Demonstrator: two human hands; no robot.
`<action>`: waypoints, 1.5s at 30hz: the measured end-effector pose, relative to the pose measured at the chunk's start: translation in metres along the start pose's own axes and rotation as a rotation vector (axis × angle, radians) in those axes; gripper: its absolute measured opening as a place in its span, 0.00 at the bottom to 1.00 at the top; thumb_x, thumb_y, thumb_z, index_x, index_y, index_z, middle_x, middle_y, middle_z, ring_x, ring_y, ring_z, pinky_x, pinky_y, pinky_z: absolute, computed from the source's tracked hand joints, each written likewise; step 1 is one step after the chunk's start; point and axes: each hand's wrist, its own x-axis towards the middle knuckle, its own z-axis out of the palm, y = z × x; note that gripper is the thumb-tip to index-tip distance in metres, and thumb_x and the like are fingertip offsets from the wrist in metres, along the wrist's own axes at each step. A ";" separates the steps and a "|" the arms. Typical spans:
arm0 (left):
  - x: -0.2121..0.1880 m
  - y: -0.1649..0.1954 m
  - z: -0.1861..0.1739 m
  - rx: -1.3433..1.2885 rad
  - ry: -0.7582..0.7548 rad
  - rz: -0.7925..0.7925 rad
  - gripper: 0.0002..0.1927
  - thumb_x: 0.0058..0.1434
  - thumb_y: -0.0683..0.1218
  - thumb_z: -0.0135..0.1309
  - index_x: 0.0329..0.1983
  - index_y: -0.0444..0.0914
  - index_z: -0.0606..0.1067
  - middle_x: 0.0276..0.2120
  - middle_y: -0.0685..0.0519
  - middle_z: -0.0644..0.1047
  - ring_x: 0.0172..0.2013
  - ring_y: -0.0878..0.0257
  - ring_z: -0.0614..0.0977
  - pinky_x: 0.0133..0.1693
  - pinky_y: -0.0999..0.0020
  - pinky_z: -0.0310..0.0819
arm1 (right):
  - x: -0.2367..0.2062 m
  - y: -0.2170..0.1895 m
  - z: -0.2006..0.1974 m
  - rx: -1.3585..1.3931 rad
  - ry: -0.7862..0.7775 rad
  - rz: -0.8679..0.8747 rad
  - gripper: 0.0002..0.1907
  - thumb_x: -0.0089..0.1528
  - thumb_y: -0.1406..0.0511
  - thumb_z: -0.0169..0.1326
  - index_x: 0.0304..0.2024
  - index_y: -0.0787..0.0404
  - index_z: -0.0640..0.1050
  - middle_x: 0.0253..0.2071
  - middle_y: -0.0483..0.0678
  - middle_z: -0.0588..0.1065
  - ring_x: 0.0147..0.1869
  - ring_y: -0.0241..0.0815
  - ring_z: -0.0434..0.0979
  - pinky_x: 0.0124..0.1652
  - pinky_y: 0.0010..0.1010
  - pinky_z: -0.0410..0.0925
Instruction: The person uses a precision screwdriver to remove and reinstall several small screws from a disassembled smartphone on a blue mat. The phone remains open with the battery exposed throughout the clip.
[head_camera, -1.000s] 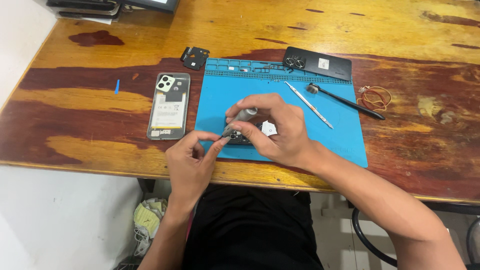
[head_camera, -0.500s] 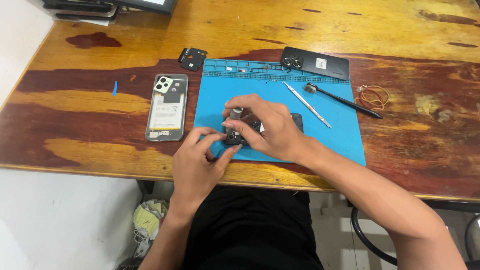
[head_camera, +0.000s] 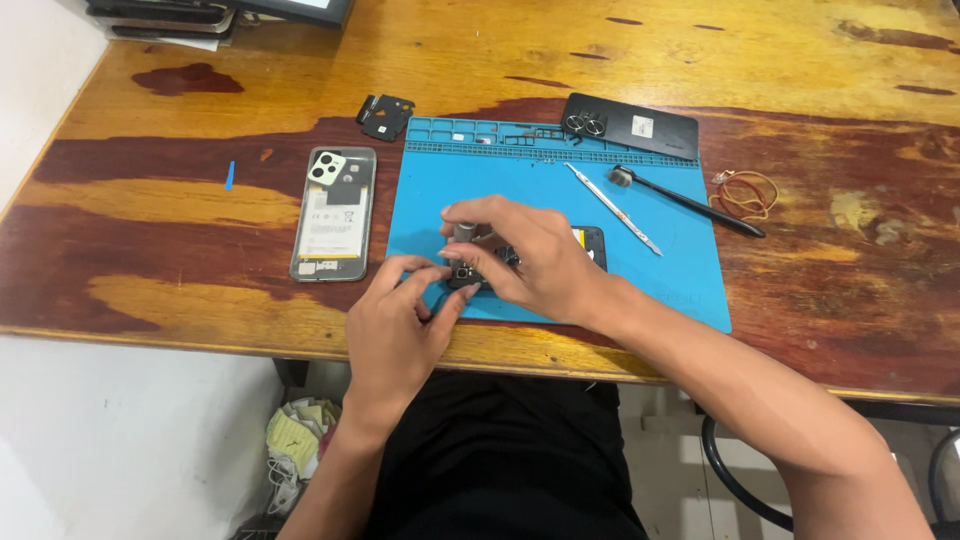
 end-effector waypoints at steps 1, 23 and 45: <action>0.000 0.000 0.000 0.005 0.002 -0.002 0.15 0.55 0.49 0.69 0.40 0.36 0.82 0.39 0.55 0.80 0.19 0.66 0.77 0.24 0.69 0.71 | 0.001 0.000 0.000 0.023 -0.001 -0.007 0.16 0.66 0.73 0.61 0.55 0.67 0.73 0.50 0.54 0.79 0.50 0.47 0.86 0.46 0.30 0.81; 0.000 0.004 -0.002 -0.001 0.019 -0.014 0.20 0.53 0.52 0.71 0.44 0.38 0.78 0.37 0.56 0.79 0.21 0.67 0.77 0.24 0.70 0.71 | 0.017 0.004 -0.028 0.168 -0.176 0.091 0.10 0.68 0.68 0.58 0.51 0.65 0.77 0.51 0.51 0.80 0.58 0.46 0.81 0.57 0.35 0.73; -0.003 0.003 -0.001 -0.026 0.063 0.052 0.12 0.55 0.48 0.71 0.36 0.36 0.82 0.35 0.54 0.80 0.22 0.64 0.80 0.25 0.71 0.73 | 0.017 0.027 -0.035 0.076 0.152 0.100 0.12 0.73 0.71 0.55 0.58 0.64 0.69 0.43 0.51 0.83 0.45 0.39 0.87 0.44 0.27 0.79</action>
